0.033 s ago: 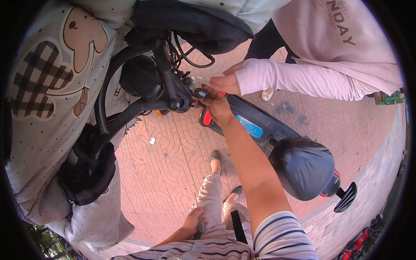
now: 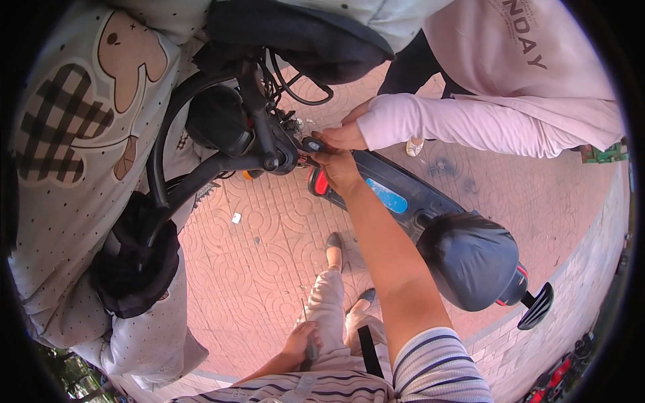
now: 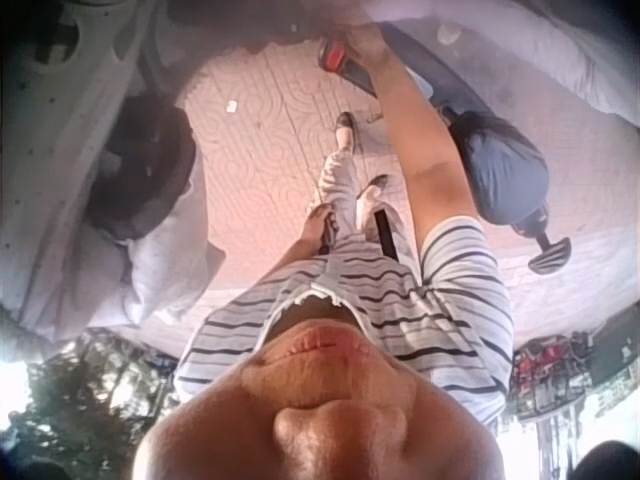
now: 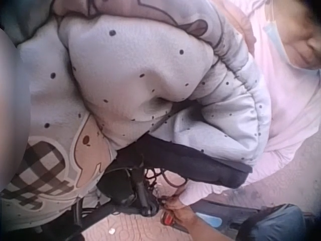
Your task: The person unscrews the footboard of an electric scooter using a screwdriver, removes the board to reveal batteries, and then unscrews a connector on one of the batteries.
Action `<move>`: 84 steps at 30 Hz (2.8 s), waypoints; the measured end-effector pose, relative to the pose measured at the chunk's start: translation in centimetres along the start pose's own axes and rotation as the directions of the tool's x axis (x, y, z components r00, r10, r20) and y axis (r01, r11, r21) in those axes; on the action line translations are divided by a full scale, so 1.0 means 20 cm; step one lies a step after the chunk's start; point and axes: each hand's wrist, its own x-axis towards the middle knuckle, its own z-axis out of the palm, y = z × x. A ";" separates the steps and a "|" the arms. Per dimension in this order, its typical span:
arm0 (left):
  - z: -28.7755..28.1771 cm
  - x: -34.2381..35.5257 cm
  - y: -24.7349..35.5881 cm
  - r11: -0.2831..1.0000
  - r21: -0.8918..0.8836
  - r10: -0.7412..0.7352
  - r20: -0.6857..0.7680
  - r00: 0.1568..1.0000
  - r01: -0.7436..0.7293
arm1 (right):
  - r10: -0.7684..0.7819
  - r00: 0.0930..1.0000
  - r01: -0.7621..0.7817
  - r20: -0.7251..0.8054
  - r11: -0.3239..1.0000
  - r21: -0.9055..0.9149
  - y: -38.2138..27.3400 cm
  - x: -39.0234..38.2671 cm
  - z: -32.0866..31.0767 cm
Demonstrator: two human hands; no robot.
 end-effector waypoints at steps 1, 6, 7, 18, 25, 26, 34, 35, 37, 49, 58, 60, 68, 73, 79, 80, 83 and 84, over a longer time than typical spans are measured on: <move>0.00 0.00 0.00 1.000 -0.002 -0.006 -0.003 1.000 0.006 | 0.001 1.000 -0.001 0.001 1.000 0.000 0.00 0.01 0.00; 0.01 -0.01 0.00 1.000 -0.013 -0.007 0.002 1.000 0.007 | 0.135 0.987 -0.127 -0.084 0.987 0.095 -0.02 0.00 0.02; 0.01 -0.01 0.00 1.000 -0.014 -0.006 0.004 1.000 0.006 | 0.136 0.987 -0.128 -0.083 0.987 0.095 -0.03 0.00 0.04; 0.01 -0.02 0.02 1.000 -0.006 -0.012 -0.003 1.000 0.012 | 0.177 0.973 -0.139 -0.149 0.962 0.233 -0.04 -0.01 0.06; -0.01 0.00 0.01 0.999 -0.025 -0.025 0.016 1.000 0.026 | 0.196 0.973 -0.188 -0.123 0.980 0.073 -0.03 0.00 0.06; -0.02 0.00 0.01 0.999 -0.024 -0.026 0.016 1.000 0.026 | 0.201 0.970 -0.193 -0.134 0.979 0.071 -0.03 0.00 0.06; 0.00 -0.01 0.01 1.000 -0.014 0.001 0.001 1.000 -0.001 | 0.211 0.967 -0.207 -0.145 0.977 0.043 -0.03 -0.01 0.04; 0.00 -0.01 0.01 1.000 -0.014 0.001 0.001 1.000 -0.001 | 0.211 0.969 -0.205 -0.132 0.977 0.053 -0.03 -0.01 0.04; 0.00 -0.01 0.01 1.000 -0.021 -0.006 0.006 1.000 0.006 | 0.210 0.971 -0.204 -0.119 0.977 0.062 -0.02 -0.01 0.04; 0.01 -0.01 0.01 1.000 -0.008 -0.014 0.001 1.000 0.014 | 0.236 0.965 -0.222 -0.113 0.967 0.122 -0.02 0.00 0.02; 0.01 -0.01 0.04 1.000 0.006 -0.014 0.002 1.000 0.014 | 0.306 0.941 -0.285 -0.147 0.947 0.147 0.00 0.00 0.00; 0.02 -0.02 0.05 1.000 0.004 -0.014 0.006 1.000 0.014 | 0.331 0.931 -0.314 -0.153 0.941 0.125 0.07 -0.06 -0.03; 0.06 -0.03 0.07 0.999 -0.043 -0.005 0.005 1.000 0.005 | 0.295 0.936 -0.279 -0.190 0.954 0.106 0.23 -0.30 -0.13; 0.05 -0.02 0.03 0.987 -0.118 0.102 -0.048 0.994 -0.107 | 0.553 0.810 -0.574 -0.196 0.816 -0.073 0.48 -0.87 -0.14; 0.12 -0.01 -0.03 0.931 -0.230 0.296 0.022 0.955 -0.283 | 0.629 0.763 -0.627 -0.146 0.667 -0.402 0.59 -1.69 -0.04; 0.12 -0.01 -0.06 0.924 -0.237 0.317 0.036 0.948 -0.301 | 0.625 0.773 -0.602 -0.108 0.668 -0.437 0.54 -1.77 0.01; 0.14 -0.02 -0.14 0.915 -0.235 0.356 0.092 0.930 -0.327 | 0.566 0.820 -0.467 -0.084 0.578 -0.669 0.45 -1.90 0.06; 0.15 -0.04 -0.17 0.916 -0.228 0.360 0.104 0.927 -0.330 | 0.532 0.843 -0.405 -0.077 0.534 -0.742 0.44 -1.94 0.06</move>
